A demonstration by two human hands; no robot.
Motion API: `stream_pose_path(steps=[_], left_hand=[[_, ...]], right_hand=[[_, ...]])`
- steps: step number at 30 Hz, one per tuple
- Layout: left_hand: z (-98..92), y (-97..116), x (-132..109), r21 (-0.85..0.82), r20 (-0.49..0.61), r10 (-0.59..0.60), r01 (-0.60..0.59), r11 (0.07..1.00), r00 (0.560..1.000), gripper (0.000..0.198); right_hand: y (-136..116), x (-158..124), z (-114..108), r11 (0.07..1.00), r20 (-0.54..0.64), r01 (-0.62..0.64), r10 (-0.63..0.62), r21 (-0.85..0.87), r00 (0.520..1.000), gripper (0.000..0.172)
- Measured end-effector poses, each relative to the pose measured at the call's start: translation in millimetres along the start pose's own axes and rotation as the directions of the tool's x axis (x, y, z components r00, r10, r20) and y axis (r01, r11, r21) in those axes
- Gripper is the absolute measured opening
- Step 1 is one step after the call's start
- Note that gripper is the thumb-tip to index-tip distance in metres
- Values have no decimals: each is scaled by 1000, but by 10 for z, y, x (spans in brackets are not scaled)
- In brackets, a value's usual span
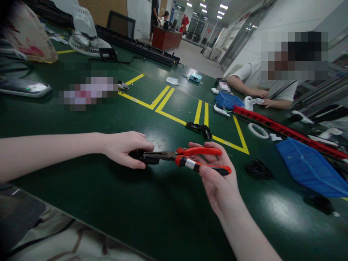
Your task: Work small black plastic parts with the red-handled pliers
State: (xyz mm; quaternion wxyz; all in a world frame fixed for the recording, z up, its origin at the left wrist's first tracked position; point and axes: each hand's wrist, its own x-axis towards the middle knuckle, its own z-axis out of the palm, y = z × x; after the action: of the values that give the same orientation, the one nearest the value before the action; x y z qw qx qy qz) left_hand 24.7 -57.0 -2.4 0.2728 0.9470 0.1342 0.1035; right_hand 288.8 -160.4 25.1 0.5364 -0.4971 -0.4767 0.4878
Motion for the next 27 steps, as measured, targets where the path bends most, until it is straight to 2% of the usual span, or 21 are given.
stream_pose_path(steps=[11, 16, 20, 27], left_hand=[[-10, 3, 1, 11, -1, -13, 13, 1000, 1000, 31], [-1, -12, 7, 25, -18, 1, -1, 1000, 1000, 32], [8, -32, 17, 30, -27, 24, -23, 999, 999, 33], [-6, -48, 23, -26, -21, 15, -15, 1000, 1000, 36]], right_hand=[[5, -11, 4, 1000, 1, -10, 10, -29, 1000, 41], [77, 9, -24, 999, -60, -40, 41, 20, 997, 42], [139, 4, -28, 997, -116, -61, 66, 42, 991, 37], [143, 30, -83, 987, -117, -137, 146, 84, 982, 26]])
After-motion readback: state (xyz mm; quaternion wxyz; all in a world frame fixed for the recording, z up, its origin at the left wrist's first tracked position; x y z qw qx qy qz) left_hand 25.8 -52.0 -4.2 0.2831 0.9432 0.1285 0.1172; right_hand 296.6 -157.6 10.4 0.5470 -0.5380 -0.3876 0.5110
